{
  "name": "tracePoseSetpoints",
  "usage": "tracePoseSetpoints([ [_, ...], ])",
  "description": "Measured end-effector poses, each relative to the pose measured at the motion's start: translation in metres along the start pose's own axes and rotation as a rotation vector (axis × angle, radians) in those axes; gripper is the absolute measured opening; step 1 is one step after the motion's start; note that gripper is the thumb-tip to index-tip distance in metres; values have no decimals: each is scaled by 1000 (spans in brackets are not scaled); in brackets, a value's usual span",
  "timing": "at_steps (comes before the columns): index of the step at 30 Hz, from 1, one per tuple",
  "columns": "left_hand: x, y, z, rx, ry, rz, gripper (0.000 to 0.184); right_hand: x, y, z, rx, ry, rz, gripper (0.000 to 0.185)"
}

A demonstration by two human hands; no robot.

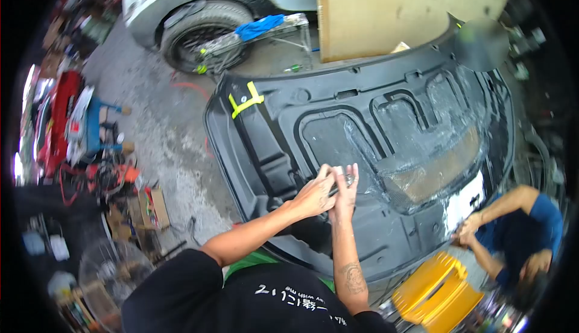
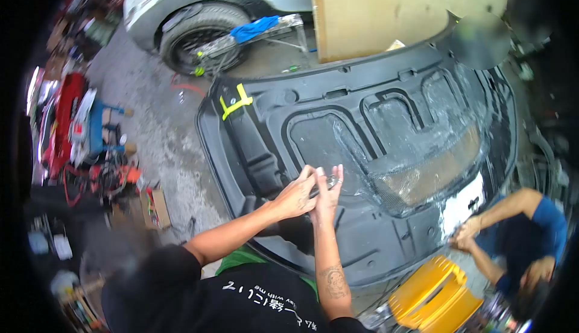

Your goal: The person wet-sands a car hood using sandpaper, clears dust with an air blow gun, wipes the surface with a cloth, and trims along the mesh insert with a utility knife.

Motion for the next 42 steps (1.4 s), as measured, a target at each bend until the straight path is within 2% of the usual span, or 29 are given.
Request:
tracePoseSetpoints([
  [1,12,-14,13,33,17,-22,52,-6,24,15,-37,-9,10,77],
  [3,9,-60,33,62,241,3,54,-29,63,33,-52,16,-158,68],
  [5,18,-102,55,227,280,-46,54,-50,83,40,-93,-55,-30,58],
  [6,14,-124,55,299,199,19,52,-77,82,38,-144,-50,-152,56],
  [7,26,-147,62,280,134,57,50,-99,86,32,-161,-44,-279,55],
  [9,68,-199,63,240,74,114,30,-113,99,32,-198,-47,-277,54],
  [10,89,-216,60,193,-157,301,22,-106,98,34,-208,-41,-290,54],
  [11,107,-245,52,176,-248,242,22,-106,106,32,-218,-29,-294,54],
  [14,155,-325,21,96,-174,92,24,-105,118,29,-232,-45,-294,52],
  [19,199,-439,-34,-53,-105,-122,25,-104,125,25,-216,-56,-335,48],
  [21,224,-495,-49,-35,-53,-223,25,-101,137,15,-218,-46,-389,47],
  [22,250,-528,-51,-117,-15,-345,23,-102,143,5,-224,-29,-402,47],
  [23,271,-559,-51,-98,-112,-351,23,-105,147,-2,-236,-12,-415,46],
  [26,346,-606,-56,-138,-146,-243,24,-114,161,-14,-251,35,-422,44],
  [28,379,-644,-29,-231,-209,-144,25,-109,162,-13,-250,45,-424,43],
  [29,347,-622,-35,-242,-181,-154,29,-107,169,-12,-225,58,-429,43],
  [30,374,-623,-45,-244,-203,-81,35,-93,177,-7,-236,33,-334,42],
  [31,318,-607,-53,-235,-166,-308,38,-95,180,-9,-281,34,-328,47],
  [32,352,-615,-68,-230,-243,-360,43,-93,188,-9,-307,4,-283,53],
  [33,351,-613,-82,-232,-93,-568,49,-99,189,-11,-297,16,-282,58],
  [35,386,-613,-118,-216,-120,-435,63,-108,192,-14,-323,-1,-283,58],
  [37,416,-614,-168,-265,-61,-331,69,-111,201,-10,-382,-36,-241,52],
  [39,430,-608,-223,-177,-103,-457,74,-102,204,3,-453,-78,-198,49],
  [40,451,-605,-252,-232,126,-628,77,-103,208,9,-503,-98,-193,49],
  [42,480,-596,-301,-241,114,-654,79,-103,213,22,-527,-134,-165,49],
])
Point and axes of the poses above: each hand's wrist, its own z-axis away from the middle knuckle, its own y-axis out of the palm, x = y × z, the point moved 7 cm from there along -z, towards the middle knuckle, and after that the axes turned 5 degrees about y, right-handed, at the moved point
